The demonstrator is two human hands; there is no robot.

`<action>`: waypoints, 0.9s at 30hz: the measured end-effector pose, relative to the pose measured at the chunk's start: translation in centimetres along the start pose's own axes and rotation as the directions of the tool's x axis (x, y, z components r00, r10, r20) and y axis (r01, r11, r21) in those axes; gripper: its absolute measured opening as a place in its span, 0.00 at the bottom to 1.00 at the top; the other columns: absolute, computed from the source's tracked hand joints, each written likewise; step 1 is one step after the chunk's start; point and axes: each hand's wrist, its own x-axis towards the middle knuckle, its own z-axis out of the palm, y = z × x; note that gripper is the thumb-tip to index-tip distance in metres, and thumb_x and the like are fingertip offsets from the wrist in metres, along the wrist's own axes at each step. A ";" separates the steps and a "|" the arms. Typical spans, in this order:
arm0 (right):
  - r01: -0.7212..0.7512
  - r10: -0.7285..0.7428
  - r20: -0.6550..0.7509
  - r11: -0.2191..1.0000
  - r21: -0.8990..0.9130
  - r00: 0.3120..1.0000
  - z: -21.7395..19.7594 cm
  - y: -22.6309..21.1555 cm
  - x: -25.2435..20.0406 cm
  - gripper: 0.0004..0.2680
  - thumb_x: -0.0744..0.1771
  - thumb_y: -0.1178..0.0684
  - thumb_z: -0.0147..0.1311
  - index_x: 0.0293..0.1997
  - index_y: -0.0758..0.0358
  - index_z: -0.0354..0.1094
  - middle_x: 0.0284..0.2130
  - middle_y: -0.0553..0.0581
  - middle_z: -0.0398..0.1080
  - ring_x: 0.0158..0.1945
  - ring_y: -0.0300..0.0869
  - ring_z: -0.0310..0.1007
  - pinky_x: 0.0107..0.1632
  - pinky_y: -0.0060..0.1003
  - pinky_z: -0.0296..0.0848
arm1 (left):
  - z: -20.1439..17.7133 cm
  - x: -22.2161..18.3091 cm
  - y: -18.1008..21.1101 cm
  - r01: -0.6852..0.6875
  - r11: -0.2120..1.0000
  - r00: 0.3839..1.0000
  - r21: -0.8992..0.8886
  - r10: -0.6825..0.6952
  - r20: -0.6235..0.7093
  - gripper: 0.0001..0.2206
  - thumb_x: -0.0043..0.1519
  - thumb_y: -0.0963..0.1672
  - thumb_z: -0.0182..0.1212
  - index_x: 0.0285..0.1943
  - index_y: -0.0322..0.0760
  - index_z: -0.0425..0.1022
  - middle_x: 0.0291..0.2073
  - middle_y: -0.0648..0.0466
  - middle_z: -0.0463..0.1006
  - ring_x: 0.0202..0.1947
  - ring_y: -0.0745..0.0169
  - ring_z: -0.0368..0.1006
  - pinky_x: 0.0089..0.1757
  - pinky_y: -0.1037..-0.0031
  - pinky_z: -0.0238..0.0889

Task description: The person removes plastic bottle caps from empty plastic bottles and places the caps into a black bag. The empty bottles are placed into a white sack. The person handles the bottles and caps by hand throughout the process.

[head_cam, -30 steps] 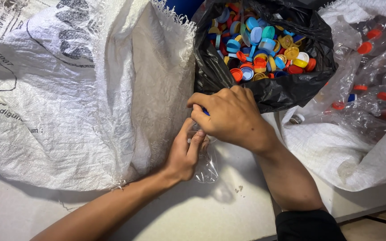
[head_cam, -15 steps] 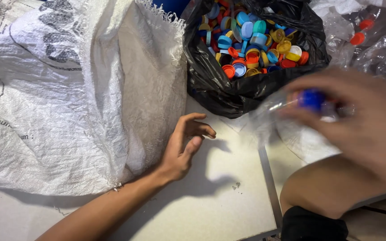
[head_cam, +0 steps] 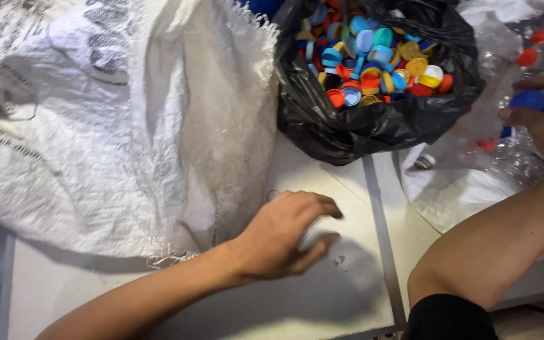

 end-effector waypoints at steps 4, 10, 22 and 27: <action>-0.066 0.077 0.134 0.994 -0.085 0.988 1.8 -0.5 1.1 0.18 0.63 0.55 0.72 0.60 0.60 0.76 0.48 0.66 0.72 0.39 0.52 0.73 0.36 0.49 0.74 | -3.2 0.8 3.4 -0.040 0.952 0.993 0.302 0.072 -0.095 0.17 0.64 0.48 0.71 0.58 0.40 0.75 0.61 0.49 0.74 0.67 0.48 0.66 0.62 0.54 0.60; 0.015 -0.018 0.024 0.993 0.120 1.000 0.5 -17.6 -1.3 0.18 0.71 0.50 0.65 0.66 0.63 0.65 0.47 0.65 0.70 0.41 0.50 0.71 0.38 0.43 0.71 | -10.6 -1.6 0.0 0.416 0.433 0.897 0.800 -0.050 -0.440 0.57 0.47 0.56 0.77 0.78 0.40 0.35 0.71 0.32 0.48 0.69 0.22 0.56 0.65 0.36 0.53; 0.725 -0.868 0.161 0.483 0.491 0.469 13.3 -38.0 -8.2 0.13 0.70 0.52 0.53 0.59 0.66 0.69 0.57 0.63 0.70 0.57 0.52 0.76 0.60 0.41 0.75 | -11.7 -3.4 -0.3 0.509 0.578 0.854 0.638 -0.248 -0.457 0.42 0.58 0.31 0.55 0.80 0.38 0.35 0.63 0.26 0.67 0.40 0.38 0.77 0.37 0.61 0.75; 0.857 -0.908 0.250 0.406 0.316 0.338 17.0 -38.6 -9.4 0.31 0.58 0.31 0.65 0.65 0.52 0.69 0.67 0.73 0.50 0.63 0.71 0.59 0.54 0.63 0.68 | -11.2 -3.8 -0.5 0.441 0.589 0.871 0.677 -0.101 -0.481 0.39 0.61 0.30 0.50 0.82 0.37 0.39 0.61 0.33 0.69 0.48 0.37 0.76 0.45 0.58 0.74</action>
